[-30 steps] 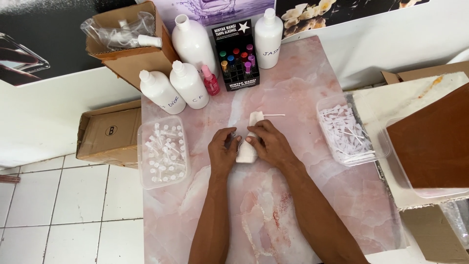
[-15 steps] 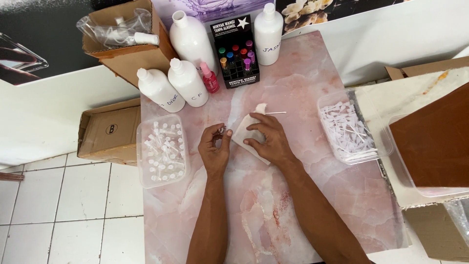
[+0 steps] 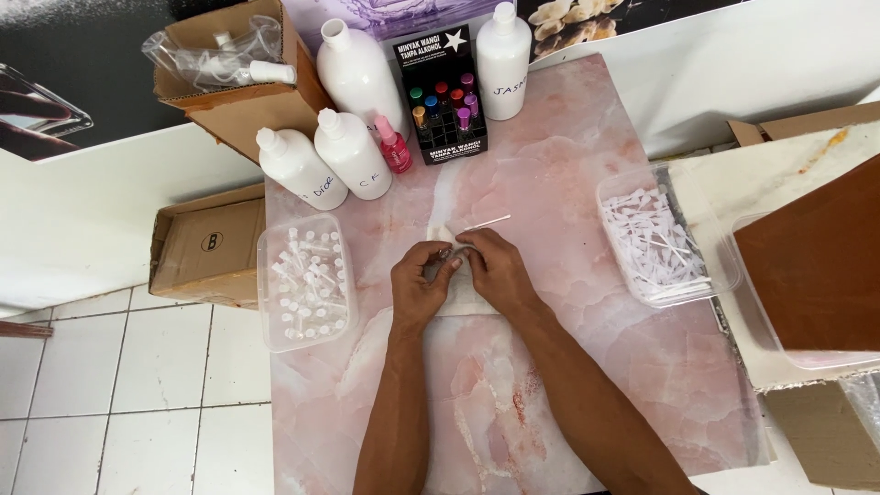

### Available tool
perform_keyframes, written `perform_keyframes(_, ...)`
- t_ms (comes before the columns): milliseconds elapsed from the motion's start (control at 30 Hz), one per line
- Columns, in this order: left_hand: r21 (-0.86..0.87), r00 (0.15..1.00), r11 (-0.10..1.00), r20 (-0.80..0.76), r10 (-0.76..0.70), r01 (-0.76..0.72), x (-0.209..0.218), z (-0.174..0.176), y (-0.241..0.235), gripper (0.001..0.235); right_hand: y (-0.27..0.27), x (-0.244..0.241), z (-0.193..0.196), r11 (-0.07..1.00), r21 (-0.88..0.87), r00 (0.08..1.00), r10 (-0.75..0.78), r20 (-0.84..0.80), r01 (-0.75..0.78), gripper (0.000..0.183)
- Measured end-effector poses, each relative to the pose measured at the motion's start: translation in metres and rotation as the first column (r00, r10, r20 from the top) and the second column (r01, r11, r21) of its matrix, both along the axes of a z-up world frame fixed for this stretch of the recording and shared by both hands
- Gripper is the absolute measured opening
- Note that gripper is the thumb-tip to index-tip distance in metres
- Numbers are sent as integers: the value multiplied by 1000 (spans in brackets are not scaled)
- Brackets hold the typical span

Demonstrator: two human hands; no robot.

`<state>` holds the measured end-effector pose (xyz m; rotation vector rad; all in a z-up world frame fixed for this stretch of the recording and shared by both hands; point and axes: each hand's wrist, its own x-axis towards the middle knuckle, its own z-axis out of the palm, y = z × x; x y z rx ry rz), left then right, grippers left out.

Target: Assembling perfume tester kits by manually placing sprayer components and tester strips into small white bags.

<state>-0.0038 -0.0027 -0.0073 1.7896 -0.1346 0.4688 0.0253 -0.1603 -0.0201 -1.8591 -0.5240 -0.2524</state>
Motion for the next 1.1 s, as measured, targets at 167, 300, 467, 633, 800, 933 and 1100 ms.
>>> perform_keyframes(167,9,1000,1000,4,-16,16,-4,8,2,20,-3,-1,15,978,-111,951,-139,276,175,13)
perform_keyframes(300,-42,1000,999,5,-26,26,-3,3,9,19,-18,2,6,974,-227,994,21,109,5,28)
perform_keyframes(467,-39,989,990,-64,-135,132,-7,-1,14,22,-16,8,-20,956,-291,995,-6,95,33,12)
perform_keyframes(633,-8,985,989,-93,-145,145,-7,3,14,22,-18,9,-19,921,-338,975,-147,165,196,7)
perform_keyframes(800,36,987,989,-75,-141,144,-8,6,17,20,-19,5,-3,937,-341,992,-42,116,79,22)
perform_keyframes(933,25,985,989,-100,-140,143,-8,5,18,21,-15,11,-22,875,-433,973,-160,166,218,3)
perform_keyframes(1100,31,983,990,-122,-136,141,-8,3,20,20,-21,18,-32,724,-498,878,-409,247,477,6)
